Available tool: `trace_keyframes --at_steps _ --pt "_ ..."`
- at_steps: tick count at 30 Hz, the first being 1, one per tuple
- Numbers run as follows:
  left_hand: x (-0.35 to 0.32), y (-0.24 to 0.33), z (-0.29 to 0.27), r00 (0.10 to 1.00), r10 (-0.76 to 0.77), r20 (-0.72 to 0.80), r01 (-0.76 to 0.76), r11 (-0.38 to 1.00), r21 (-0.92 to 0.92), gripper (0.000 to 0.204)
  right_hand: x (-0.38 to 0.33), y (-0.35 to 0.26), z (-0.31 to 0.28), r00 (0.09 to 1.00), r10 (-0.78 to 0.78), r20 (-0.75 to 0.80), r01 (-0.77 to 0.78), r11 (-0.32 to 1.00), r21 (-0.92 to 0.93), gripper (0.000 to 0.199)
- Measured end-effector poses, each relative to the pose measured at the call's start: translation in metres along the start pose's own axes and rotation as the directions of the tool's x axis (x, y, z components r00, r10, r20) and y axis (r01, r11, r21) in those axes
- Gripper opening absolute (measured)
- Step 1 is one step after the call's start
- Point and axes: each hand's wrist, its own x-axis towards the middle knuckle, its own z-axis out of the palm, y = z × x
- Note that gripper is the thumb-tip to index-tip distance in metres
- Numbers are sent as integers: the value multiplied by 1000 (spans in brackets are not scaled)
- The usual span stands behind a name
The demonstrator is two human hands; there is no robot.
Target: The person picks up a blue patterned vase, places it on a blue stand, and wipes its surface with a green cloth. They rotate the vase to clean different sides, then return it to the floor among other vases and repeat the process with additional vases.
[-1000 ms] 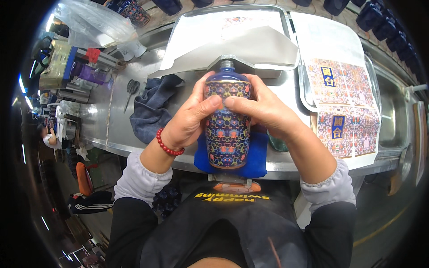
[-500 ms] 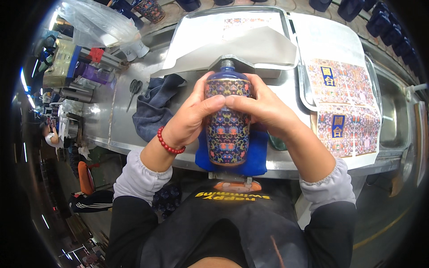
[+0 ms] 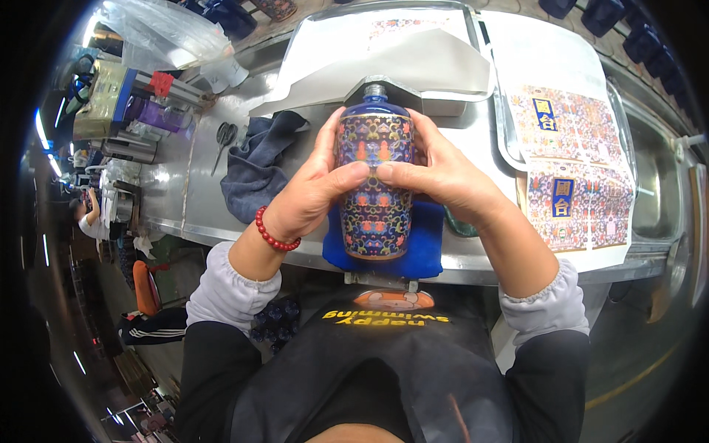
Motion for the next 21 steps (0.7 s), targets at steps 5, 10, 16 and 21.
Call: trace_keyframes --at_steps 5,10,16,21 --pt "0 -2 -2 1000 17 8 -18 1000 20 95 -1 0 -1 1000 12 4 -13 999 30 100" --pt "1 -2 -11 996 18 89 -14 999 -49 93 -2 -4 -11 990 106 97 -114 990 80 97" --pt "3 -1 -10 998 36 47 -43 986 160 99 -1 0 -5 999 30 29 -31 998 47 97" --pt "2 0 -6 1000 14 8 -16 970 244 94 -2 3 -1 1000 -6 0 6 1000 27 92"
